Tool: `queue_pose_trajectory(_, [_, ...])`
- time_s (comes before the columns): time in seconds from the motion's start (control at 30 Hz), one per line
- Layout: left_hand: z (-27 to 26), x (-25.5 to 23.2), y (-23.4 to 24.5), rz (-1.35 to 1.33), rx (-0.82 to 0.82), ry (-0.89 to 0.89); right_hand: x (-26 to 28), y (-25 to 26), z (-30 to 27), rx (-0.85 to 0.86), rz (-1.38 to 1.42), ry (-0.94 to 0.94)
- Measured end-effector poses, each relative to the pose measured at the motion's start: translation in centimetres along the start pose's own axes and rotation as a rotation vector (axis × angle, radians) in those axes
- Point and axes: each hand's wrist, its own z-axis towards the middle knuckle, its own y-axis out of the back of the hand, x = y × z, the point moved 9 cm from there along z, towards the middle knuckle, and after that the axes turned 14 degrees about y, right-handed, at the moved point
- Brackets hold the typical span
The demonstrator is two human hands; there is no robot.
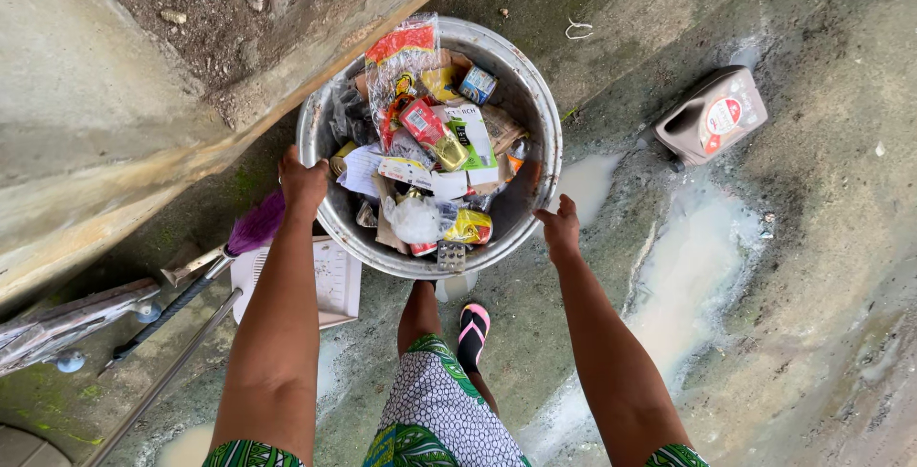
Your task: The person carries a dustpan and a broom outside and sets them down, then lifts and rearranges basins, metal buckets, bowls, and cardboard boxes filled with trash by hand.
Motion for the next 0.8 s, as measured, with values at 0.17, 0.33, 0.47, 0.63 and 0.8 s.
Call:
queue_pose_trajectory(0.17, [2.4, 0.1, -0.8, -0.066, 0.071, 0.057, -0.7, -0.6, 1.7, 0.004, 0.048, -0.022])
queue_pose_trajectory(0.33, [2.7, -0.5, -1.7, -0.236, 0.228, 0.183, 0.7, -3.1, 3.3, 0.133, 0.327, 0.121])
queue_pose_trajectory(0.47, [3.3, -0.6, -1.9, -0.265, 0.261, 0.24, -0.2, -3.1, 4.4, 0.11, 0.369, 0.033])
queue_pose_trajectory(0.63, [2.6, -0.4, -1.6, -0.308, 0.278, 0.314, -2.5, -1.2, 4.1, 0.024, 0.484, -0.162])
queue_pose_trajectory(0.8, [0.1, 1.3, -2.7, -0.373, 0.157, 0.212, -2.5, 2.9, 0.5, -0.033, 0.393, -0.208])
